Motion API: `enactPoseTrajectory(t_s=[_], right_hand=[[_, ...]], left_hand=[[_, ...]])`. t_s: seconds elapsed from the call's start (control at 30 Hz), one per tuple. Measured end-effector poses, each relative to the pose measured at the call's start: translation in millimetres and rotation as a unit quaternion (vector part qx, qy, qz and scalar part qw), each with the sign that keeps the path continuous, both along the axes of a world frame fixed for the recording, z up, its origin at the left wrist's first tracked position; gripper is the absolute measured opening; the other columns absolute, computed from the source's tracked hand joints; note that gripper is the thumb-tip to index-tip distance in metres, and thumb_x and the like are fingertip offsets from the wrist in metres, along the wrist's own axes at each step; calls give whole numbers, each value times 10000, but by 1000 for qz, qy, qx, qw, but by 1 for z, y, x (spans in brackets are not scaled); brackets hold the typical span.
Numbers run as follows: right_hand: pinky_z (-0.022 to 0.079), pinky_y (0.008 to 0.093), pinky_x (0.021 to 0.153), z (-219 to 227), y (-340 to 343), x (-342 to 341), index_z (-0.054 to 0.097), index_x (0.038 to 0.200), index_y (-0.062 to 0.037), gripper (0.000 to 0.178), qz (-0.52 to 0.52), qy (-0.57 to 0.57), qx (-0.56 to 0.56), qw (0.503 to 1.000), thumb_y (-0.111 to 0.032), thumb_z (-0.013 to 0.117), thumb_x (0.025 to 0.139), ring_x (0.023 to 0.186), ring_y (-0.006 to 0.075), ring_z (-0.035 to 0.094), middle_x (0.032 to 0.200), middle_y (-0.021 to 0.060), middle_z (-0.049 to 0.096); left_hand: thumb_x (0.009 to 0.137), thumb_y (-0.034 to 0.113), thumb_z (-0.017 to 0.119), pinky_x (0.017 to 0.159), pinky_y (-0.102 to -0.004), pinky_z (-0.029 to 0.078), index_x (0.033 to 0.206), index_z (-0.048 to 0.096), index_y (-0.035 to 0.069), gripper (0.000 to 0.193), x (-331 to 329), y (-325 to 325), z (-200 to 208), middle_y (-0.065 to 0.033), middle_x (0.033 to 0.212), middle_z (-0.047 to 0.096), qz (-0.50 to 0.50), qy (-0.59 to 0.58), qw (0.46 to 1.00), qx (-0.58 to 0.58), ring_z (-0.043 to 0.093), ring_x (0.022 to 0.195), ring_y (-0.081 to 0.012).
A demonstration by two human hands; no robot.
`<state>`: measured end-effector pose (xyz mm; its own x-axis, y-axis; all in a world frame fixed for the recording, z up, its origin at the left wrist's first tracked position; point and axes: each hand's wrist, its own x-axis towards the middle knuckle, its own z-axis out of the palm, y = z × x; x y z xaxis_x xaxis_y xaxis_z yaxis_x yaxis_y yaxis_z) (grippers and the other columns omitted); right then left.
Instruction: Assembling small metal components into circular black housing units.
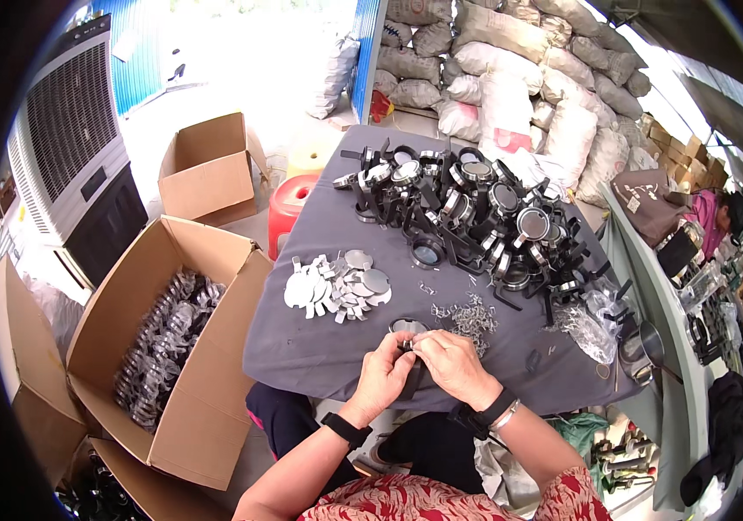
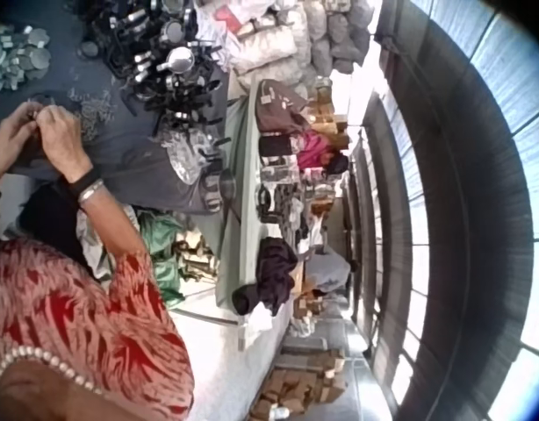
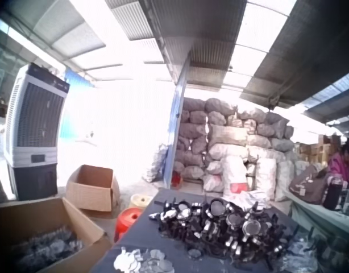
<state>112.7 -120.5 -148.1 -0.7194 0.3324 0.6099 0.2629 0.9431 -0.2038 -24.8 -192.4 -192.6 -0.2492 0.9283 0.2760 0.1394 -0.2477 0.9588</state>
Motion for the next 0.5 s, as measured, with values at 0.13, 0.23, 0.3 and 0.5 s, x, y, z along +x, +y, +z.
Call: enactPoseTrajectory(t_s=[0.13, 0.23, 0.3, 0.5], right_hand=[[492, 331, 604, 19, 27, -5, 623, 840, -4, 140, -6, 14, -297, 955, -138, 664, 828, 668, 274, 623, 732, 104, 623], [494, 383, 652, 18, 71, -17, 636, 858, -11, 106, -129, -23, -243, 961, -106, 646, 813, 730, 316, 632, 809, 137, 644], [494, 401, 681, 13, 95, -25, 639, 863, -19, 104, -157, -66, -173, 970, -111, 624, 818, 769, 330, 631, 856, 157, 640], [493, 436, 720, -10, 134, -45, 609, 843, -50, 131, -110, -264, -17, 958, -146, 525, 815, 841, 365, 619, 881, 196, 608]], left_hand=[[877, 24, 525, 523, -230, 379, 1047, 552, 30, 173, -3, -5, 5, -6, 591, 519, 44, 4, 999, -17, 422, 558, -44], [882, 40, 537, 483, -250, 382, 1049, 554, 44, 168, 0, -3, -1, -50, 534, 498, 59, 20, 998, 6, 422, 477, -72], [881, 37, 540, 481, -249, 382, 1042, 553, 42, 162, 3, -2, 2, -50, 534, 501, 52, 10, 999, -9, 428, 477, -70], [876, 9, 530, 521, -220, 375, 1019, 562, 29, 148, 7, -1, 2, -1, 576, 490, 56, -2, 998, 4, 411, 558, -36]])
